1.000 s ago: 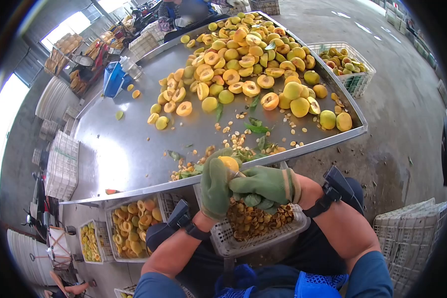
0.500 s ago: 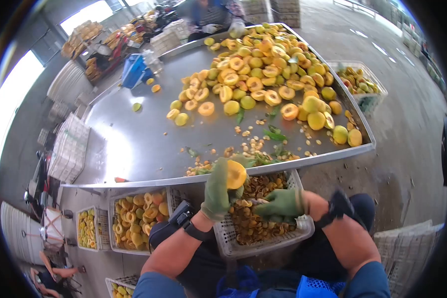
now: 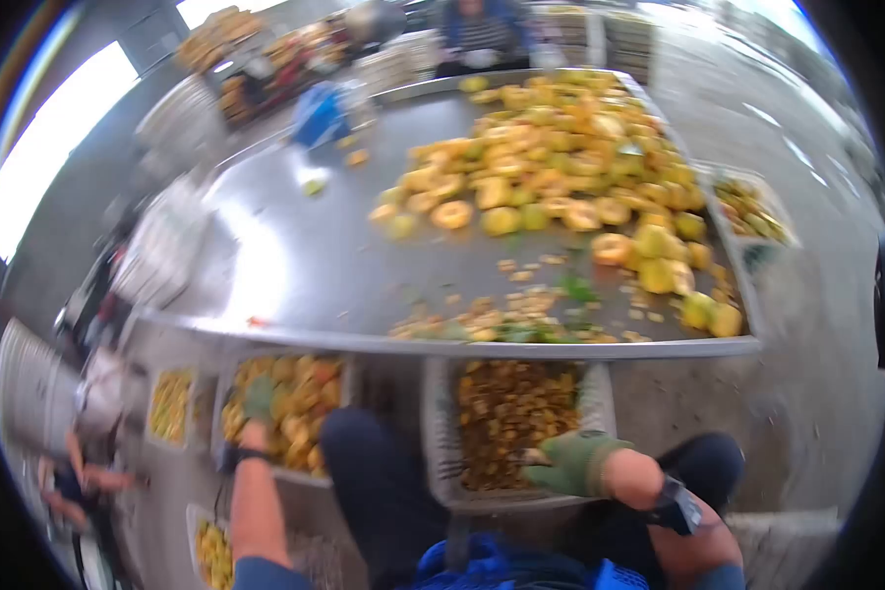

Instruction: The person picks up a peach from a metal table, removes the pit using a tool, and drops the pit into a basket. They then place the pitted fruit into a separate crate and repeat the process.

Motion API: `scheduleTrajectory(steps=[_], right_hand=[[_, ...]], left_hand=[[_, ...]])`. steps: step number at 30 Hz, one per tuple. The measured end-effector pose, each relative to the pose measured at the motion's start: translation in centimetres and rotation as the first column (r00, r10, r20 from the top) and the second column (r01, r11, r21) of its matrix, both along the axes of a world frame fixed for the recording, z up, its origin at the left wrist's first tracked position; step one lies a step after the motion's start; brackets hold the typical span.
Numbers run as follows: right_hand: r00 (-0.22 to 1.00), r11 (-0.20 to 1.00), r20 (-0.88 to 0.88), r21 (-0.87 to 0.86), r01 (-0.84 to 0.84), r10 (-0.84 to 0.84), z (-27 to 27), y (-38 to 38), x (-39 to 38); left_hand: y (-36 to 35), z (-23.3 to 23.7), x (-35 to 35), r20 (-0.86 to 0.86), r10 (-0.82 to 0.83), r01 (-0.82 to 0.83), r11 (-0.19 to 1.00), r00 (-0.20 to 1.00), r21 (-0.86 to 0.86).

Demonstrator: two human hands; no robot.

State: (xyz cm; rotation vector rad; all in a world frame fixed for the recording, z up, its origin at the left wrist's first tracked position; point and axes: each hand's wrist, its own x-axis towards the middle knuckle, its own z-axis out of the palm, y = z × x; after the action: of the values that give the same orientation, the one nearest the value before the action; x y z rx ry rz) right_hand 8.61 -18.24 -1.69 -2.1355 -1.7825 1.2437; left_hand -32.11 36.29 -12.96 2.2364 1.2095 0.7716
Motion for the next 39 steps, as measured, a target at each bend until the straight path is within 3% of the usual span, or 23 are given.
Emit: scheduleTrajectory(steps=[1, 3, 4, 5, 6, 7, 8, 10, 11, 13, 14, 17, 18, 22, 25, 26, 27, 29, 31, 33, 34, 37, 39], right_hand=[[0.991, 0.990, 0.032, 0.061, -0.130, 0.128, -0.5, 0.0, 0.6], [0.998, 0.998, -0.024, -0.006, 0.057, -0.057, 0.6, -0.4, 0.4], [0.991, 0.992, -0.056, -0.041, 0.123, -0.125, 1.5, -0.2, 0.3], [0.982, 0.984, -0.079, -0.071, 0.165, -0.170, 2.2, 0.0, 0.2], [0.973, 0.975, -0.100, -0.100, 0.199, -0.209, 2.9, 0.2, 0.2], [0.962, 0.965, -0.120, -0.128, 0.229, -0.244, 3.5, 0.3, 0.1], [0.957, 0.963, -0.129, -0.114, 0.246, -0.260, 4.0, 0.3, 0.1], [0.952, 0.957, -0.111, -0.081, 0.278, -0.286, 3.6, 0.1, 0.5], [0.948, 0.953, -0.101, -0.065, 0.297, -0.303, 3.4, -0.1, 0.8], [0.939, 0.943, -0.106, -0.094, 0.319, -0.328, 3.9, -0.5, 1.2], [0.934, 0.938, -0.107, -0.107, 0.331, -0.342, 4.1, -0.7, 1.5], [0.859, 0.873, -0.155, -0.109, 0.476, -0.488, 4.9, -1.7, 1.8], [0.778, 0.791, -0.192, 0.011, 0.611, -0.598, 3.5, -2.2, 1.4], [0.635, 0.564, -0.260, 0.301, 0.769, -0.727, 3.4, -3.6, 2.7], [0.459, 0.323, -0.429, 0.355, 0.878, -0.778, 3.2, -3.1, 4.0], [0.433, 0.244, -0.461, 0.414, 0.877, -0.774, 2.6, -2.7, 4.4], [0.431, 0.208, -0.509, 0.436, 0.875, -0.745, 2.6, -2.4, 4.6], [0.432, 0.150, -0.600, 0.462, 0.874, -0.674, 2.8, -1.6, 5.4], [0.484, 0.182, -0.599, 0.493, 0.851, -0.638, 2.8, -0.7, 5.3], [0.534, 0.233, -0.536, 0.528, 0.816, -0.654, 3.6, 0.4, 4.6], [0.521, 0.321, -0.520, 0.428, 0.845, -0.677, 4.5, 0.8, 4.2], [0.625, 0.451, -0.452, 0.439, 0.777, -0.637, 3.7, 2.2, 3.5], [0.652, 0.485, -0.410, 0.444, 0.753, -0.638, 3.2, 2.9, 2.9]], left_hand=[[0.1, 0.9, 2.3, 0.328, 0.194, -0.116, 0.963, 0.925, -0.243], [-0.2, 3.2, 7.3, 0.472, 0.140, -0.108, 0.990, 0.870, -0.096], [-3.2, 6.6, 11.9, 0.128, -0.078, 0.017, 0.907, 0.989, 0.421], [-6.3, 9.9, 16.5, -0.138, -0.027, 0.132, 0.514, 0.990, 0.847], [-9.0, 11.5, 21.7, 0.060, -0.314, 0.194, 0.715, 0.947, 0.672], [-11.7, 12.6, 26.7, 0.318, -0.498, 0.328, 0.825, 0.806, 0.461], [-14.5, 13.3, 31.3, 0.343, -0.500, 0.421, 0.863, 0.795, 0.281], [-17.6, 11.7, 40.4, 0.211, -0.614, 0.542, 0.779, 0.761, 0.315], [-19.3, 10.9, 45.2, 0.110, -0.672, 0.563, 0.688, 0.732, 0.458], [-22.4, 9.4, 53.4, 0.026, -0.666, 0.562, 0.648, 0.745, 0.514], [-24.9, 10.0, 56.1, 0.061, -0.606, 0.583, 0.784, 0.793, 0.213], [-28.5, 10.0, 62.2, -0.141, -0.562, 0.576, 0.762, 0.815, 0.297], [-29.0, 10.2, 63.3, -0.302, -0.558, 0.605, 0.792, 0.773, 0.084], [-30.4, 8.7, 63.8, -0.520, -0.625, 0.784, 0.600, 0.582, 0.157], [-29.3, 7.7, 61.0, -0.307, -0.683, 0.742, 0.654, 0.663, 0.147], [-26.4, 4.3, 61.5, -0.018, -0.779, 0.778, 0.627, 0.627, -0.042], [-26.6, 5.5, 59.4, 0.160, -0.752, 0.763, 0.593, 0.639, -0.257], [-28.6, 10.9, 52.3, 0.460, -0.543, 0.693, 0.373, 0.702, -0.617], [-30.3, 14.9, 46.1, 0.460, -0.625, 0.738, 0.302, 0.631, -0.604], [-30.6, 14.6, 41.9, 0.414, -0.767, 0.870, 0.399, 0.490, -0.291], [-30.8, 13.4, 40.5, 0.306, -0.860, 0.895, 0.443, 0.408, 0.054], [-31.8, 9.9, 37.7, 0.419, -0.776, 0.837, 0.543, 0.471, 0.065], [-32.5, 10.0, 36.8, 0.692, -0.483, 0.842, 0.358, 0.537, -0.404]])
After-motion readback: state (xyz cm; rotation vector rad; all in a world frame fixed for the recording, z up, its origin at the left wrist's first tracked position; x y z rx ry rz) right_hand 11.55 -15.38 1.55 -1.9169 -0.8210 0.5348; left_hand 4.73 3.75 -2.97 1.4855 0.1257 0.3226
